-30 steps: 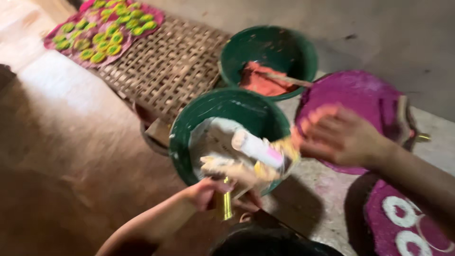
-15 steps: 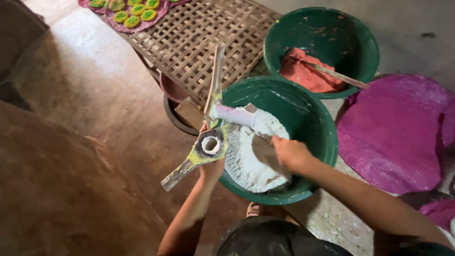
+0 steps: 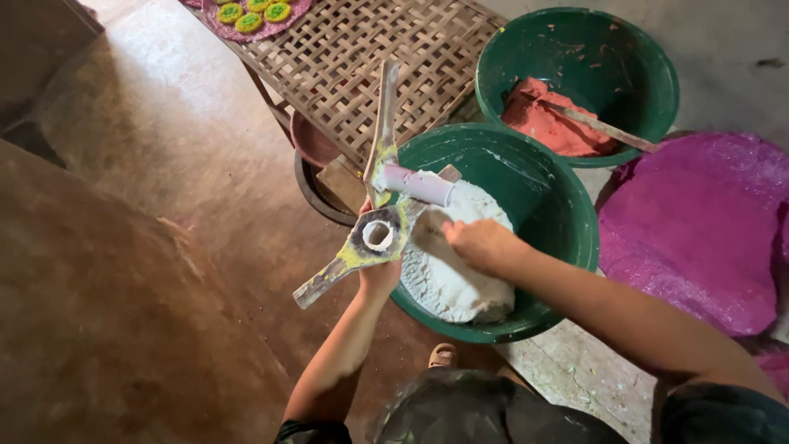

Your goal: The person shapes and details circles of colored dough on a textured surface using a circular mold and a multi-pronged wooden press, alternating between applying pressure to the dough and refilling the tool with additional dough from a bucket.

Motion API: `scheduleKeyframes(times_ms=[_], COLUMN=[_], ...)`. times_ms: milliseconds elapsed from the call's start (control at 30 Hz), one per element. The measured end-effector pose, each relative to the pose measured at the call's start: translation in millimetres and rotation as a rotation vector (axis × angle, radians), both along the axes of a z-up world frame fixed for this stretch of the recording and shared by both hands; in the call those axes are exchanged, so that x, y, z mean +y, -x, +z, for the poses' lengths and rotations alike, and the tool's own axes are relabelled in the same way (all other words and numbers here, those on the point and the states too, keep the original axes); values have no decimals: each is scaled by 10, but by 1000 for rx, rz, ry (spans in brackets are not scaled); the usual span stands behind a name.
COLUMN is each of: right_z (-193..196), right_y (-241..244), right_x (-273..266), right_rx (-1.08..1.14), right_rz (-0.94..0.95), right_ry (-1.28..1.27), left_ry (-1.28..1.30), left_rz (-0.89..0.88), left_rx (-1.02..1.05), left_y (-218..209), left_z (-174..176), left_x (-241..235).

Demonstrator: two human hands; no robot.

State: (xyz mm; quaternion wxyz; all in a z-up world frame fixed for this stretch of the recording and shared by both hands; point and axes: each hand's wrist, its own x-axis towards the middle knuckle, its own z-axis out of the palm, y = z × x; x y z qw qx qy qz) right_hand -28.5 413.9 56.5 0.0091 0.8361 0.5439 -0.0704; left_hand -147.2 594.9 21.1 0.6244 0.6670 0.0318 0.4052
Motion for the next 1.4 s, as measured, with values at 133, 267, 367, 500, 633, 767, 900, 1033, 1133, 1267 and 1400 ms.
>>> scheduleKeyframes(times_ms=[133, 267, 367, 500, 633, 767, 900, 1033, 1133, 1267, 1400], right_z=[166, 459, 684, 961, 1161, 1445, 1435, 1267, 1506, 2046, 1853], right_y=[366, 644, 667, 503, 241, 45, 365, 803, 839, 799, 827], right_x=[-189, -656, -974, -1469, -1711, -1482, -949, -677, -870, -1127, -712], right_rx=[104, 371, 601, 759, 1051, 602, -60, -372, -247, -190, -338], right_rz=[13, -53, -169, -167, -525, -151, -228, 127, 62, -168, -20], right_ry=[66, 82, 131, -177, -123, -241, 154, -126, -73, 79, 59], left_ry=[64, -43, -108, -588, -718, -838, -895, -740, -637, -941, -912], left_rz=[-55, -23, -50, 206, 106, -76, -62, -256, -291, -62, -129], left_rx=[-52, -2, 8, 67, 248, 399, 465, 431, 460, 388, 468], left_y=[25, 44, -7, -93, -21, 20, -29, 2, 104, 32, 1], left_z=[61, 127, 253, 528, 797, 978, 876, 652, 573, 717, 743], left_x=[11, 3, 13, -23, -234, -363, -534, -592, -481, -238, -397])
